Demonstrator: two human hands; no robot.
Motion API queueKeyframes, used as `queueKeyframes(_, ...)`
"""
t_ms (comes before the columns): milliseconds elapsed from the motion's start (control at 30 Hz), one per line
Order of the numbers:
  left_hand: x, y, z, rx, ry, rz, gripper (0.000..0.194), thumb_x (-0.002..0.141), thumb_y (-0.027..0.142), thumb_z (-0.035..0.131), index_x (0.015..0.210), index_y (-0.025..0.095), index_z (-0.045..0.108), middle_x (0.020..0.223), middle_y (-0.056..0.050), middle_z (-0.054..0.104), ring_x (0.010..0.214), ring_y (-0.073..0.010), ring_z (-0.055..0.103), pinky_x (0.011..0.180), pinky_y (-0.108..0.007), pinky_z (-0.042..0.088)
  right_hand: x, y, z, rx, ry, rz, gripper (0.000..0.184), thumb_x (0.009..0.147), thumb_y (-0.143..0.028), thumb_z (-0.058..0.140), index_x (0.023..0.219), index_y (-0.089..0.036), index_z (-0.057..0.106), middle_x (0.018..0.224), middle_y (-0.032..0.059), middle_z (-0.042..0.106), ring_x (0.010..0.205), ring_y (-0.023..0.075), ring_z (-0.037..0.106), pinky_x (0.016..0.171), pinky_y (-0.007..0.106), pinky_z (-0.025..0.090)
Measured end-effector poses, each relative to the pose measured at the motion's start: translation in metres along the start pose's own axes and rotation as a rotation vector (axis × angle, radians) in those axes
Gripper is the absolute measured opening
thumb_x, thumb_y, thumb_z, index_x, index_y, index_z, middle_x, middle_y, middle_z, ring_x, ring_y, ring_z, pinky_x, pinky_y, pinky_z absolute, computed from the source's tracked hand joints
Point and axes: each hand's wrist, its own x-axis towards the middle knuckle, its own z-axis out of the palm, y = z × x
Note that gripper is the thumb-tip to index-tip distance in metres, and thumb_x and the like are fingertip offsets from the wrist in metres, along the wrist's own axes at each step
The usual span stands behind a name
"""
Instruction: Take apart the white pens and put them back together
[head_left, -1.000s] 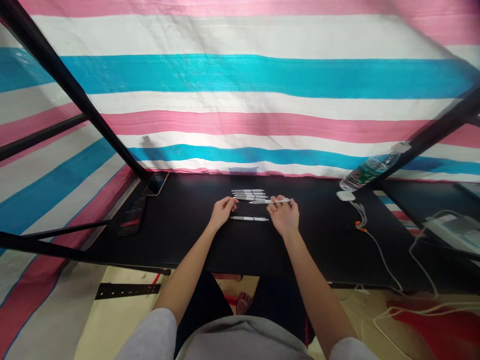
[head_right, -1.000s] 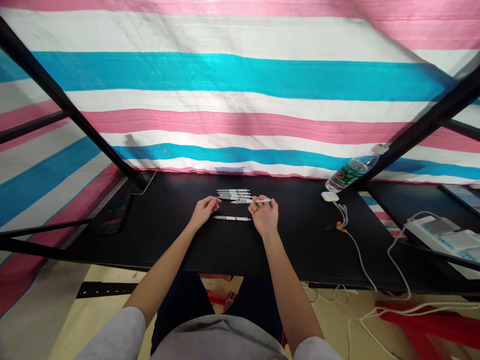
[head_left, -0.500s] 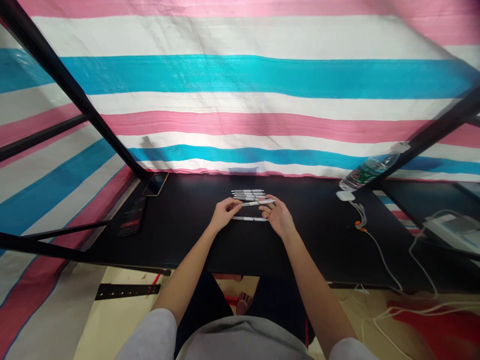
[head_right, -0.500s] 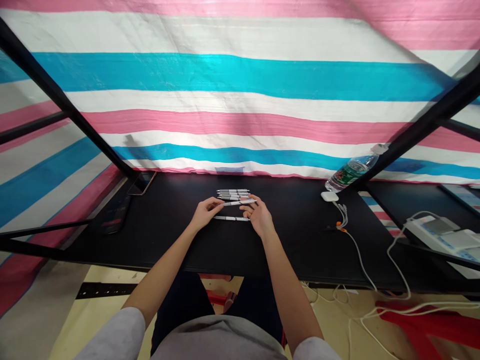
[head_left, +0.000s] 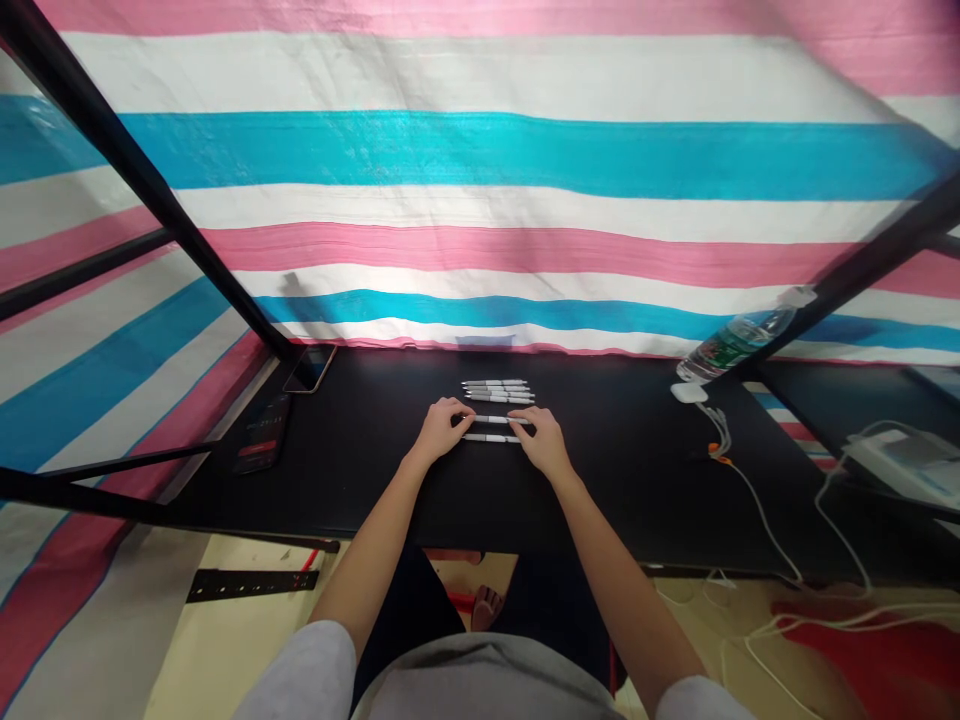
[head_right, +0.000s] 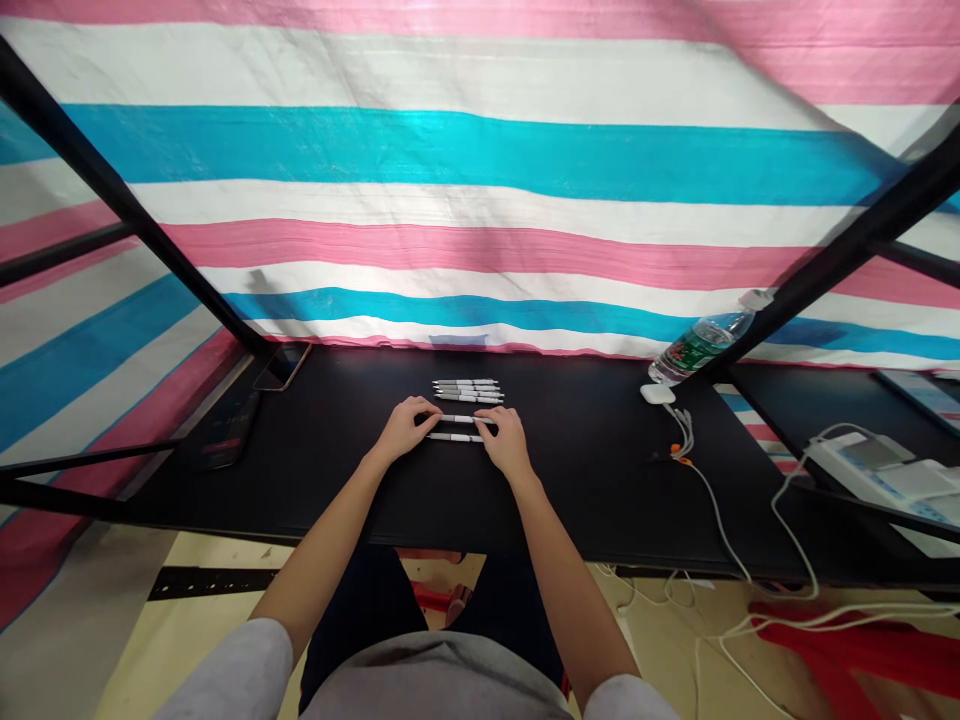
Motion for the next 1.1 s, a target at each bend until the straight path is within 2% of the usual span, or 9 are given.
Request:
queueKeyframes(133, -0.001, -0.001, 0.002, 0.069, -0.021, 0.019, 0.017, 0.084, 0.028, 0.058, 0.079, 0.022, 0.073, 0.087, -0.007, 0.07, 0.086, -0.0228, 0.057, 0.086, -0.039, 0.039, 0.001, 0.005, 0.001, 0.068, 0.007, 0.018, 0.012, 0.071, -0.042, 0.075, 0.077, -0.032, 0.075, 0.079, 0.0052, 0.068, 0.084, 0.0272, 0.05, 0.092, 0.05, 0.04)
queueKeyframes(233, -0.002, 0.0, 0.003, 0.086, -0.043, 0.039, 0.02, 0.086, 0.031, 0.057, 0.086, 0.022, 0.074, 0.089, -0.007, 0.07, 0.086, -0.023, 0.057, 0.086, -0.039, 0.038, 0.001, 0.007, 0.002, 0.032, -0.025, 0.027, 0.014, 0.072, -0.045, 0.074, 0.076, -0.032, 0.076, 0.081, 0.006, 0.066, 0.085, 0.0272, 0.049, 0.093, 0.05, 0.039)
queueKeyframes(467, -0.006, 0.007, 0.003, 0.074, -0.187, 0.14, 0.042, 0.077, 0.047, 0.068, 0.114, 0.025, 0.069, 0.108, -0.009, 0.066, 0.102, -0.0274, 0.055, 0.093, -0.042, 0.036, 0.0, 0.005, 0.001, -0.034, -0.058, -0.015, 0.01, 0.074, -0.033, 0.071, 0.083, -0.032, 0.077, 0.081, 0.0056, 0.065, 0.083, 0.026, 0.05, 0.088, 0.049, 0.04)
queueKeyframes(700, -0.005, 0.007, 0.006, 0.083, -0.221, 0.232, 0.024, 0.083, 0.033, 0.063, 0.103, 0.023, 0.072, 0.096, -0.008, 0.064, 0.091, -0.0229, 0.057, 0.086, -0.037, 0.042, -0.002, 0.005, 0.002, -0.193, -0.093, -0.129, 0.011, 0.079, -0.027, 0.065, 0.078, -0.03, 0.076, 0.075, 0.0047, 0.063, 0.076, 0.0226, 0.051, 0.078, 0.04, 0.043)
queueKeyframes(833, -0.006, 0.009, 0.006, 0.125, -0.241, 0.231, 0.025, 0.083, 0.032, 0.063, 0.105, 0.023, 0.071, 0.097, -0.007, 0.064, 0.092, -0.0227, 0.057, 0.088, -0.037, 0.043, -0.003, 0.005, 0.002, -0.265, -0.113, -0.146, 0.017, 0.084, -0.027, 0.059, 0.082, -0.025, 0.076, 0.077, 0.0053, 0.065, 0.077, 0.0216, 0.052, 0.076, 0.038, 0.043)
queueKeyframes(967, -0.007, 0.01, 0.006, 0.065, -0.189, 0.198, 0.032, 0.083, 0.038, 0.063, 0.111, 0.021, 0.069, 0.102, -0.008, 0.064, 0.098, -0.0231, 0.057, 0.09, -0.038, 0.045, -0.003, 0.006, 0.002, -0.308, -0.077, -0.145, 0.021, 0.086, -0.025, 0.053, 0.087, -0.021, 0.074, 0.08, 0.0063, 0.065, 0.079, 0.0216, 0.053, 0.078, 0.037, 0.045)
queueKeyframes(1100, -0.004, 0.006, 0.009, -0.032, 0.034, 0.093, 0.029, 0.09, 0.036, 0.054, 0.11, 0.02, 0.068, 0.107, -0.01, 0.063, 0.104, -0.0224, 0.057, 0.09, -0.036, 0.048, -0.001, 0.01, -0.001, -0.332, 0.035, -0.116, 0.024, 0.087, -0.026, 0.051, 0.089, -0.019, 0.073, 0.087, 0.0084, 0.065, 0.084, 0.0225, 0.055, 0.08, 0.037, 0.047)
